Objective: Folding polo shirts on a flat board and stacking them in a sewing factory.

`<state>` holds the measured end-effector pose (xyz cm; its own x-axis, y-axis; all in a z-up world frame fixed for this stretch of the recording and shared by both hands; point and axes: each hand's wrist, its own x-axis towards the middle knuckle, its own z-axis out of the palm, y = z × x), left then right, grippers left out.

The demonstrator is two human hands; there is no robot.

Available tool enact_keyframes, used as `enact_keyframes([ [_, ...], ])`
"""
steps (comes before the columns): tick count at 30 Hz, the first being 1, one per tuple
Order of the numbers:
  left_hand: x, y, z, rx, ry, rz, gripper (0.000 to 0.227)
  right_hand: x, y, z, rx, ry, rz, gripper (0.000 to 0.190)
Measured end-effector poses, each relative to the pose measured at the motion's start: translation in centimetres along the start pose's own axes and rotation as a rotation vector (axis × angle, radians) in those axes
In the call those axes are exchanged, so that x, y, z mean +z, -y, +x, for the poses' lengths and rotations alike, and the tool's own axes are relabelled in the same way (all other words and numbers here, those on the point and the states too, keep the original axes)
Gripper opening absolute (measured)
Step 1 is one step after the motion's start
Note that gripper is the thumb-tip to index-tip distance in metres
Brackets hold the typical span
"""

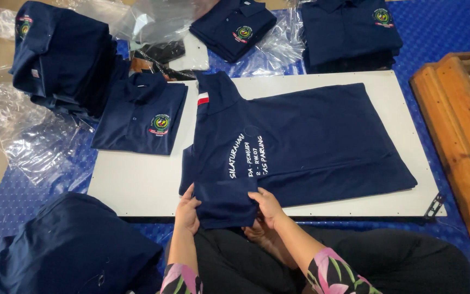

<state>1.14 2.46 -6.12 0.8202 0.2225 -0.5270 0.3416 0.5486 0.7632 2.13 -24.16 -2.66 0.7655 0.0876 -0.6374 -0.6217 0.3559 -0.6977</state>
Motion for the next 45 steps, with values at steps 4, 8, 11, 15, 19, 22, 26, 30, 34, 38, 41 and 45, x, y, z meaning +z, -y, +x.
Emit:
enact_keyframes([
  [4, -2.2, 2.7, 3.4, -0.064, -0.117, -0.062, 0.032, -0.9, -1.2, 1.8, 0.0, -0.01, -0.102, 0.021],
  [8, 0.0, 0.6, 2.0, -0.172, -0.105, 0.113, 0.037, -0.8, 1.0, 2.1, -0.04, 0.049, -0.103, 0.019],
  [11, 2.1, -1.6, 1.0, -0.128, -0.02, 0.001, 0.036, -1.8, 1.1, 4.8, -0.058, 0.028, -0.066, 0.024],
  [15, 1.8, -1.6, 2.2, -0.101, 0.077, -0.055, 0.048, 0.3, 3.1, 3.5, -0.107, 0.071, -0.1, 0.056],
  [19, 2.5, -2.3, 1.6, -0.078, -0.007, 0.016, 0.047, -1.0, 0.9, 6.5, -0.09, 0.024, -0.062, 0.057],
  [22, 0.8, 0.1, 3.9, -0.054, -0.081, 0.225, 0.016, -1.2, 0.1, 6.9, -0.092, -0.017, -0.108, 0.054],
  [26, 0.2, 0.9, 5.0, 0.017, -0.116, 0.357, 0.017, -1.0, 0.0, 5.9, -0.133, 0.019, -0.179, 0.055],
  [30, 0.0, -0.5, 3.9, 0.413, -0.456, 0.303, 0.031, -0.8, 0.1, 4.4, -0.211, -0.003, -0.466, 0.051],
  [34, -3.0, -1.6, 3.3, 0.663, -0.728, 0.132, 0.014, -2.6, -0.9, 4.6, -0.291, -0.062, -0.546, 0.035],
  [38, -3.8, -1.0, 2.3, 0.444, -0.731, 0.338, 0.022, -6.2, 0.1, 5.1, -0.497, -0.177, -0.578, 0.019],
  [41, -3.0, -0.7, 1.0, 0.248, -0.595, 0.836, 0.029, -9.1, 1.3, 4.9, -0.656, -0.348, -0.743, 0.013],
  [45, -1.9, -1.5, 0.5, 0.055, -0.447, 1.295, 0.041, -13.7, 4.4, 3.5, -1.088, -0.637, -1.12, 0.015],
])
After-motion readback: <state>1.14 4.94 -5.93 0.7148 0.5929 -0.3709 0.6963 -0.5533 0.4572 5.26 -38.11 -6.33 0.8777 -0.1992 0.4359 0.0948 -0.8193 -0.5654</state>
